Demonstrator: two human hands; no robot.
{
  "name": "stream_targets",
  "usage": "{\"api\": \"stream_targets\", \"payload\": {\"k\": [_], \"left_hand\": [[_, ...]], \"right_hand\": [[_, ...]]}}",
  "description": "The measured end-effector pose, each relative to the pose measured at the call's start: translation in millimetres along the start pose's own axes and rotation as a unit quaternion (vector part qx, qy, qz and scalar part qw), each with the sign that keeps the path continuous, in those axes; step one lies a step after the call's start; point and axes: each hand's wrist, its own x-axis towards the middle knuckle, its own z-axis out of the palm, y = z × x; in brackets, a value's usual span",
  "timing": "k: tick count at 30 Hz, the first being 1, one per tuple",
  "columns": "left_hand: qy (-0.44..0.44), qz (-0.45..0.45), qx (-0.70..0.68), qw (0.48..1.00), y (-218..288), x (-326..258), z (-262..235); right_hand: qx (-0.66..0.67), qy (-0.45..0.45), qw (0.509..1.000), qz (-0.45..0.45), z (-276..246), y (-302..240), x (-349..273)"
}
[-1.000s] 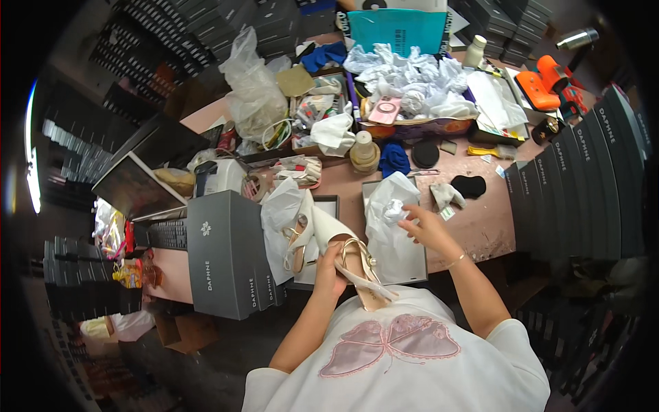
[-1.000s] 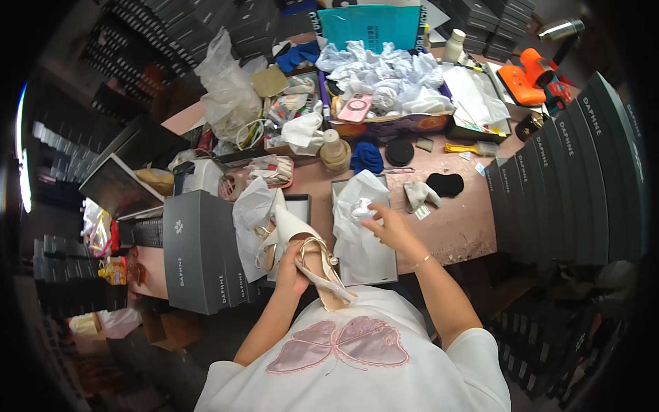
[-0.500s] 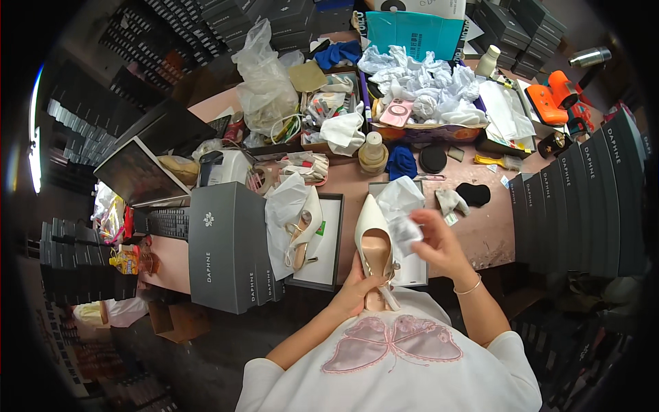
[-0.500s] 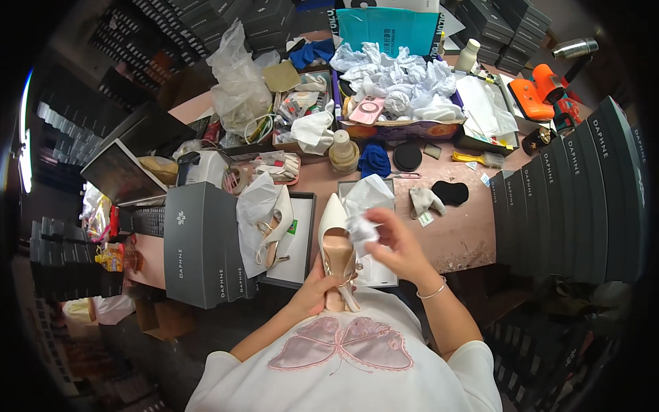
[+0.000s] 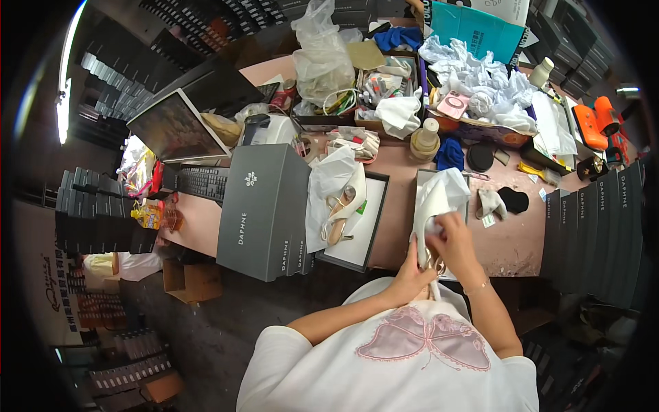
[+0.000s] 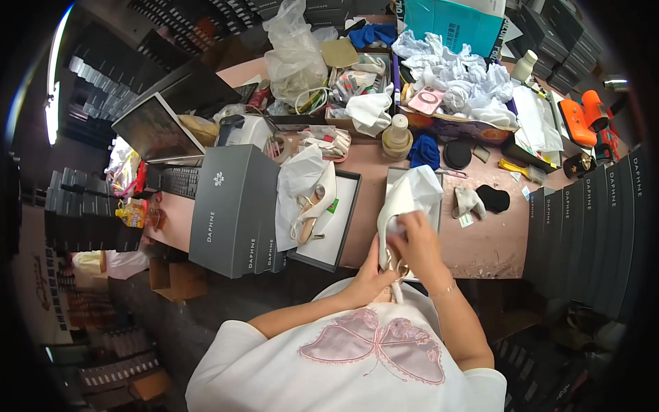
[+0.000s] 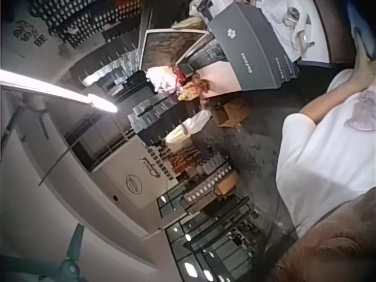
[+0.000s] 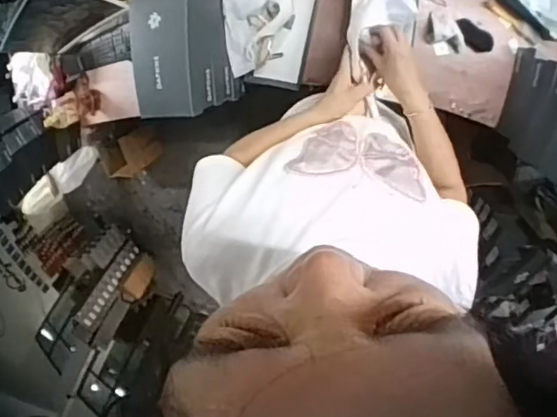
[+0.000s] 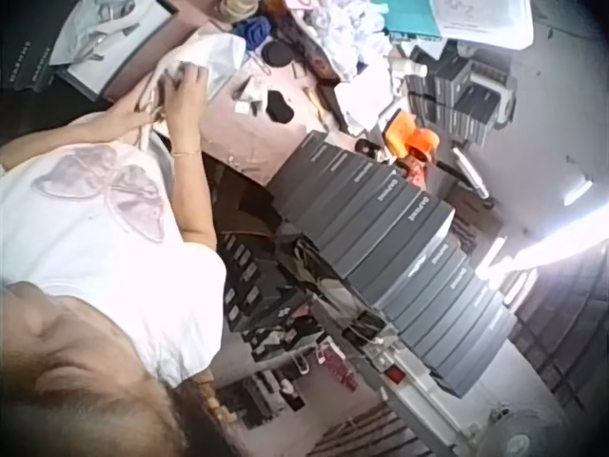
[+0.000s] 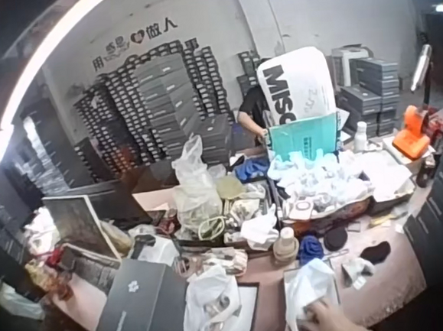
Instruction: Packing high-heeled shoes into boxes using protective tissue paper and bags.
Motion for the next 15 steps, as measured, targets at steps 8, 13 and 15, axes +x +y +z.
{"api": "stream_targets", "payload": {"k": [8, 13, 15], "left_hand": [[0.017, -0.026, -0.062, 0.998, 7, 6, -1], [0.063, -0.122, -0.199, 0.970, 20, 9, -12], [0.061, -0.190, -0.243, 0.949, 9, 16, -36]], "right_hand": [[0.015, 0.065, 0.997, 0.038, 12, 35, 21], [0.209, 0.001, 0.977, 0.036, -4, 22, 14], [0.304, 0.024, 0.946, 0.114, -22, 36, 2]]}}
